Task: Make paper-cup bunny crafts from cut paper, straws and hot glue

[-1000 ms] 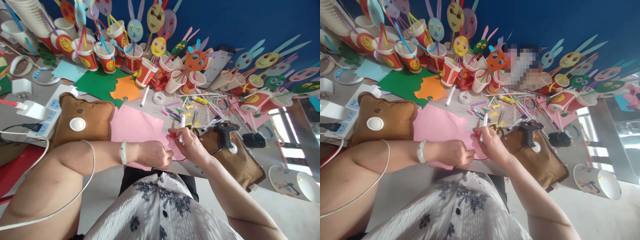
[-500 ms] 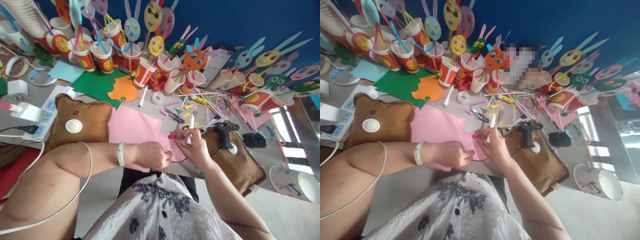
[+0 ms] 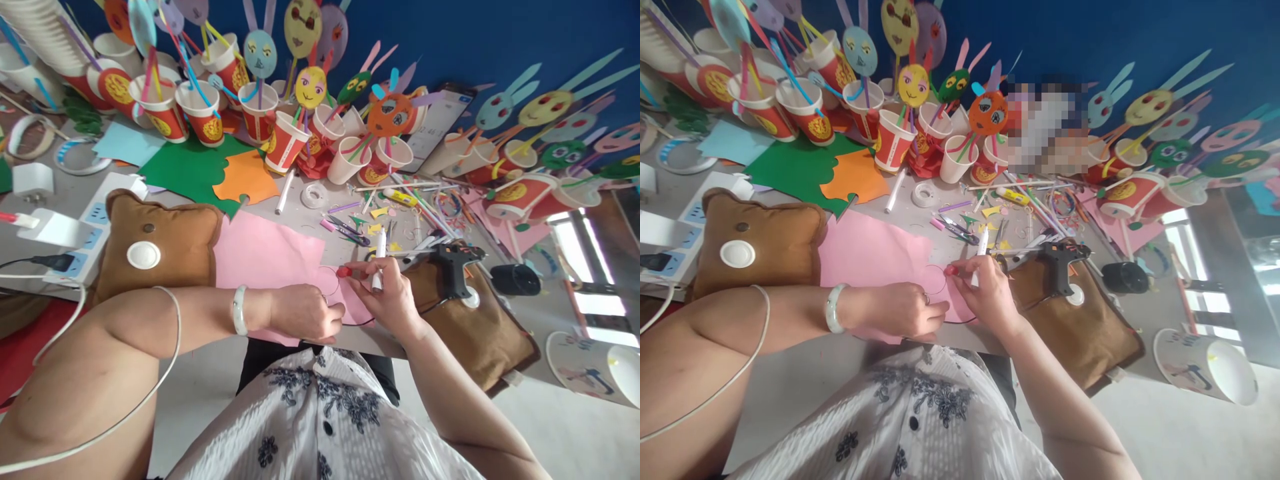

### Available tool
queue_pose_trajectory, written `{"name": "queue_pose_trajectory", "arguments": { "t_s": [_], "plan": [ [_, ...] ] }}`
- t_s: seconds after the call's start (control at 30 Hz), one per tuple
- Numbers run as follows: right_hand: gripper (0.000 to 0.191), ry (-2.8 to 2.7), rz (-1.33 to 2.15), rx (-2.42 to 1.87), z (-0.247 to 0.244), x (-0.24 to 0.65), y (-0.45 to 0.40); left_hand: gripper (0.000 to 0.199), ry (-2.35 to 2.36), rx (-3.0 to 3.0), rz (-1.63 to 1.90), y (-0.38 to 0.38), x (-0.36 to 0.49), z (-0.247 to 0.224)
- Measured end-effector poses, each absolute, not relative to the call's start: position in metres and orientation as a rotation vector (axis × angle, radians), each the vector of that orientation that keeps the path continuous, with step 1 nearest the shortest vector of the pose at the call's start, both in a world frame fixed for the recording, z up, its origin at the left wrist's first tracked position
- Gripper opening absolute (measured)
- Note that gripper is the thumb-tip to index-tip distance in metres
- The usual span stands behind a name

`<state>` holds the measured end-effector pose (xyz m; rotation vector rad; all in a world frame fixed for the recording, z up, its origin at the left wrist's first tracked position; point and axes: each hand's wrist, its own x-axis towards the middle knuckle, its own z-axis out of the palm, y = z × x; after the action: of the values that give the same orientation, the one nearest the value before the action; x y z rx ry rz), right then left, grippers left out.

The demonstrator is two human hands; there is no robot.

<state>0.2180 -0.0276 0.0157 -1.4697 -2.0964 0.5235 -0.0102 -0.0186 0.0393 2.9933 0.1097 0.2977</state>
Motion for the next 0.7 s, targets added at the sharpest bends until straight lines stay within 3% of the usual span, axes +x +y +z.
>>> {"name": "queue_pose_trajectory", "arguments": {
  "t_s": [0.3,0.7],
  "plan": [
    [0.028,-2.175,0.467,-1.358,0.013,0.222,-0.026,0.038,0.456,3.047,0.545,-0.019,-0.005,0.021],
    [0.023,-2.197,0.404,-1.341,0.005,0.227,-0.026,0.042,0.585,2.972,0.26,-0.018,0.0,0.016]
  ]
}}
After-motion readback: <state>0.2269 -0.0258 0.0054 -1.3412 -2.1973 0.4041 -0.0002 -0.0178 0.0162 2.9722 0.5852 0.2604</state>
